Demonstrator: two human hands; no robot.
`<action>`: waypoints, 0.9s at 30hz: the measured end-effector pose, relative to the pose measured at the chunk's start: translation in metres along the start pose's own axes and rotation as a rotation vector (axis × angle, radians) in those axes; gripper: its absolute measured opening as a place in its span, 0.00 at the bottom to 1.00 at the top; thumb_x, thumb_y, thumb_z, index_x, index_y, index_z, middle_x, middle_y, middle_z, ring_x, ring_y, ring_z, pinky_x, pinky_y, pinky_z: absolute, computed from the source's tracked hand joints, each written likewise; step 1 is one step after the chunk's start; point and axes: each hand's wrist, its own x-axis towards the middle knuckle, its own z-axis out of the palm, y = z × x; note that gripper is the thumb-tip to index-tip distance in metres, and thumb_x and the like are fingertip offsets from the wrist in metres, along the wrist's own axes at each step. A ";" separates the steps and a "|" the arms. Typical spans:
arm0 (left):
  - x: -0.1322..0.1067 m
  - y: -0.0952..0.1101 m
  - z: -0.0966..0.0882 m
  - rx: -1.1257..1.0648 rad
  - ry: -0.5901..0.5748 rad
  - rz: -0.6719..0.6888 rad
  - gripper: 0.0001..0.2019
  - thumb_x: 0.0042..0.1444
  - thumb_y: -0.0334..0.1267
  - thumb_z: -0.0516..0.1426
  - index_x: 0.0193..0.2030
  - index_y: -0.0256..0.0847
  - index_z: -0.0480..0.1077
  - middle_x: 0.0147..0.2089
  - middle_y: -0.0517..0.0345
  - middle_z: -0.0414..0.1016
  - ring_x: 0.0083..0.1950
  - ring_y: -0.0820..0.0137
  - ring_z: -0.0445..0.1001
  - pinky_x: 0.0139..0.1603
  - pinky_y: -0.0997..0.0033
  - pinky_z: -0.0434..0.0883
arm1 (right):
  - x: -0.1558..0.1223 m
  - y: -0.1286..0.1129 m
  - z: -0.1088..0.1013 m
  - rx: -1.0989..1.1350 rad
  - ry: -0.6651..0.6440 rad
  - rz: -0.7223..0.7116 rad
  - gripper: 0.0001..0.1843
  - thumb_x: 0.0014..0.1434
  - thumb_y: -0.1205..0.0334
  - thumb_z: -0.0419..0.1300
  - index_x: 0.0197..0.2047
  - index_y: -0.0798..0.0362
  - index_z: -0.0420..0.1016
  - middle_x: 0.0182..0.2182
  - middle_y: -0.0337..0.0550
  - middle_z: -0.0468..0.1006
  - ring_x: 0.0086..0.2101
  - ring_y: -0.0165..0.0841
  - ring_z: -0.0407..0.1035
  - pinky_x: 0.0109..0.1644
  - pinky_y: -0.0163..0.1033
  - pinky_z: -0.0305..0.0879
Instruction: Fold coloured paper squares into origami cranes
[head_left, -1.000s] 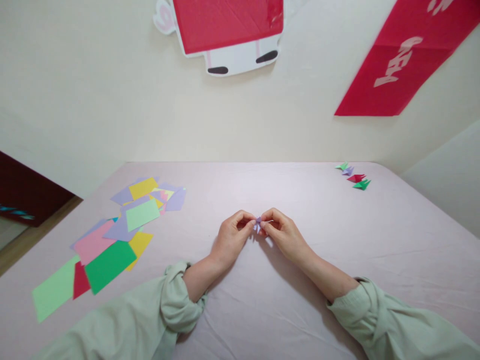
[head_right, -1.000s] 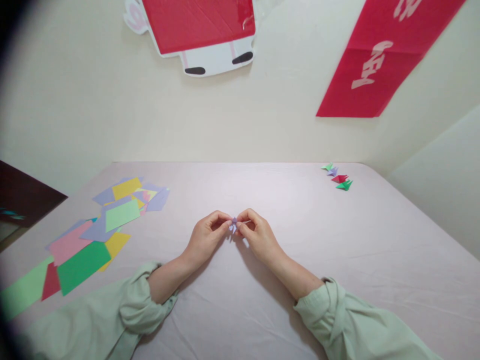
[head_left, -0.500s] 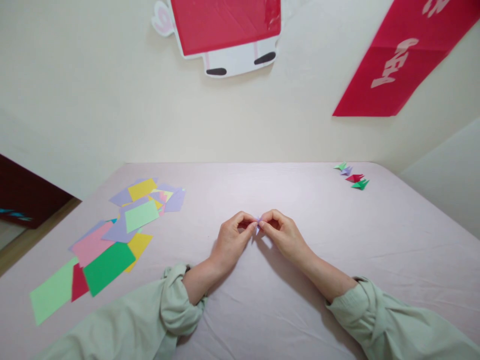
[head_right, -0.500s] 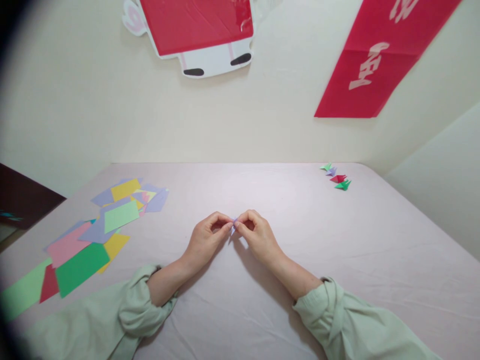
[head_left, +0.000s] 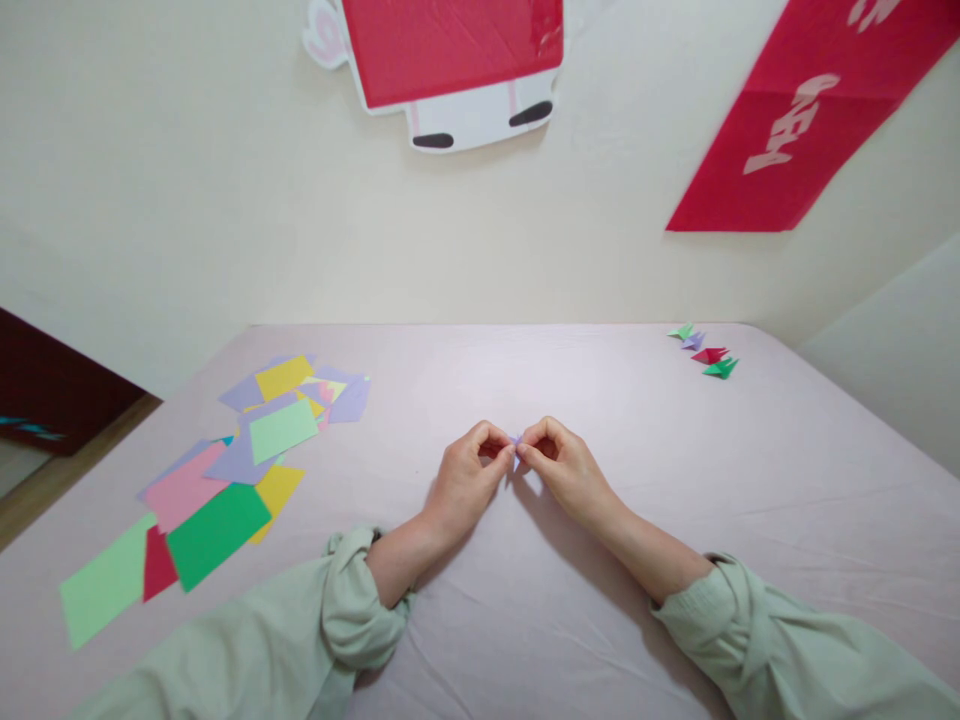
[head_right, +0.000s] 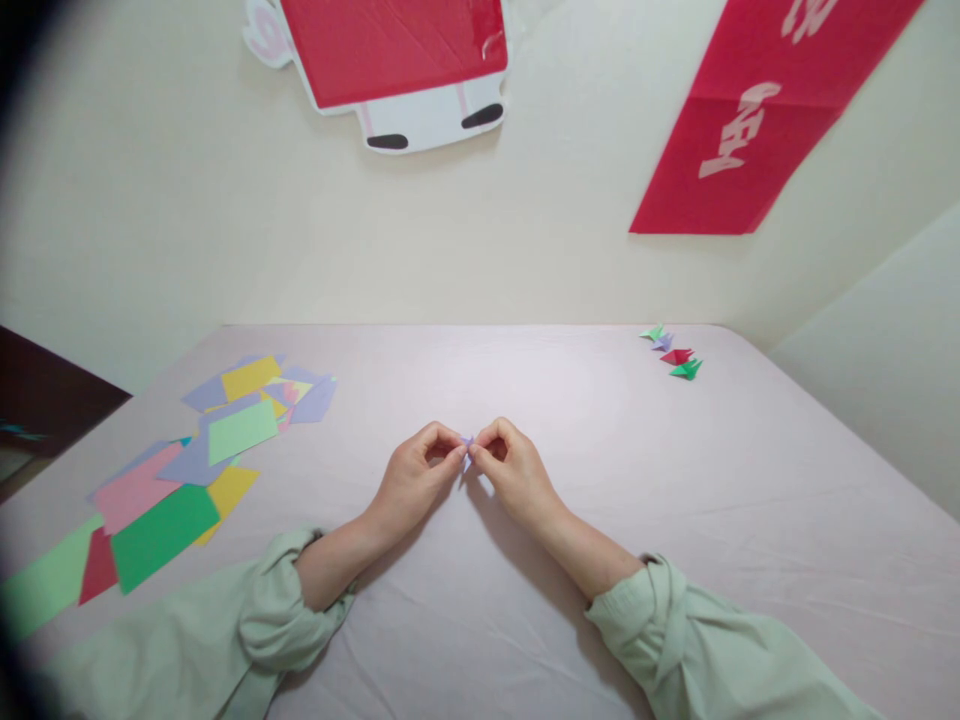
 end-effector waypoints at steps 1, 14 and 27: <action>0.000 0.000 0.000 0.001 0.000 0.002 0.04 0.57 0.36 0.57 0.33 0.40 0.70 0.32 0.61 0.75 0.34 0.72 0.73 0.38 0.74 0.69 | 0.000 0.001 0.000 0.000 0.001 0.001 0.11 0.55 0.55 0.62 0.30 0.51 0.67 0.25 0.36 0.71 0.28 0.31 0.67 0.34 0.37 0.63; 0.000 0.002 0.001 0.007 0.016 0.005 0.03 0.57 0.34 0.57 0.32 0.40 0.68 0.32 0.62 0.73 0.34 0.73 0.72 0.38 0.75 0.68 | 0.001 0.005 0.004 0.095 0.032 0.019 0.13 0.54 0.55 0.63 0.35 0.50 0.64 0.28 0.35 0.70 0.28 0.30 0.68 0.32 0.36 0.64; 0.002 -0.001 -0.001 -0.018 0.000 0.056 0.02 0.58 0.32 0.56 0.38 0.40 0.68 0.35 0.61 0.72 0.37 0.73 0.72 0.41 0.73 0.69 | -0.002 -0.003 0.001 -0.092 -0.070 0.041 0.12 0.60 0.53 0.56 0.30 0.50 0.64 0.20 0.33 0.66 0.22 0.29 0.62 0.28 0.36 0.58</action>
